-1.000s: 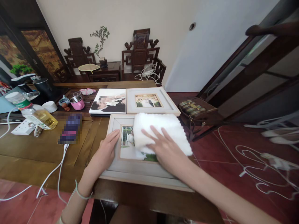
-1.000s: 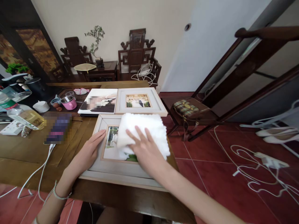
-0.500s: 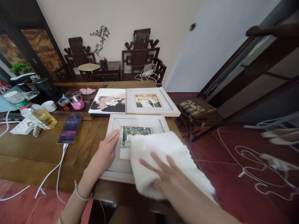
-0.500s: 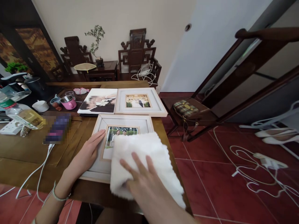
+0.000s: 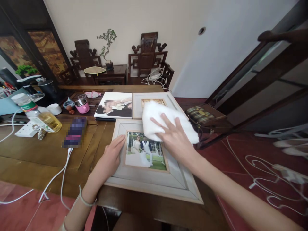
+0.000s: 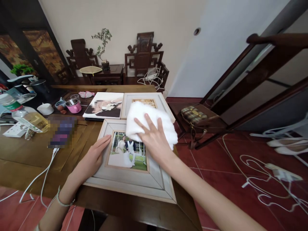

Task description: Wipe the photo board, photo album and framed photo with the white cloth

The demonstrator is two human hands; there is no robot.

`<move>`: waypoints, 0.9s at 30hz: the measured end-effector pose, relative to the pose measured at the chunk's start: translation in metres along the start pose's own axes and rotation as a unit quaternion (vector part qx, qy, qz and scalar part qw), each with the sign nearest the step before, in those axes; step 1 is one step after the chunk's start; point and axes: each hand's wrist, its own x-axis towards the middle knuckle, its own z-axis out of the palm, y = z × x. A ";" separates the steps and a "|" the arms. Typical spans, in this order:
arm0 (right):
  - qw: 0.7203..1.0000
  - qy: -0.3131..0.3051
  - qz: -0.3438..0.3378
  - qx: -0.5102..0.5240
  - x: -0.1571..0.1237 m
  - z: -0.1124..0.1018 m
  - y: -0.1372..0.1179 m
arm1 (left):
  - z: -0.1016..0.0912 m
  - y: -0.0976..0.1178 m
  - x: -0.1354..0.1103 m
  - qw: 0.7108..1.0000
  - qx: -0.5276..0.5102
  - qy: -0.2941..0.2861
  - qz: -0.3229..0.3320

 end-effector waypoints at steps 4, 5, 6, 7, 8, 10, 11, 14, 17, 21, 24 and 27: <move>0.999 -0.052 -0.015 -0.007 0.014 0.004 -0.001 | -0.001 0.001 0.000 1.000 0.007 -0.001 -0.004; 0.997 -0.076 -0.019 0.001 0.012 0.004 -0.007 | 0.000 0.001 0.000 1.000 0.008 0.003 0.001; 0.995 -0.099 -0.020 0.012 0.006 0.003 -0.015 | 0.000 0.000 0.000 1.000 0.009 0.009 0.007; 0.992 -0.119 -0.020 0.025 -0.001 0.001 -0.023 | 0.001 -0.001 0.000 1.000 0.009 0.015 0.014; 0.990 -0.135 -0.021 0.039 -0.011 -0.001 -0.031 | 0.002 -0.002 0.000 1.000 0.009 0.021 0.020; 0.984 -0.157 -0.033 0.076 -0.036 -0.008 -0.046 | 0.004 -0.004 0.000 0.999 0.010 0.028 0.026; 0.981 -0.161 -0.048 0.099 -0.050 -0.011 -0.053 | 0.005 -0.005 0.000 0.999 0.012 0.029 0.026; 0.968 -0.165 -0.106 0.158 -0.089 -0.023 -0.068 | 0.008 -0.007 0.000 0.999 0.012 0.035 0.032; 0.962 -0.151 -0.135 0.181 -0.105 -0.029 -0.079 | 0.009 -0.008 0.000 0.998 0.007 0.044 0.038; 0.971 -0.143 -0.085 0.173 -0.083 -0.019 -0.080 | 0.008 -0.006 0.000 0.999 0.009 0.027 0.025; 0.986 -0.116 -0.025 0.118 -0.049 -0.005 -0.061 | 0.004 -0.003 -0.001 1.000 0.008 0.008 0.014; 0.996 -0.074 0.006 0.044 -0.015 0.008 -0.035 | 0.001 -0.002 -0.001 1.000 0.007 0.000 0.009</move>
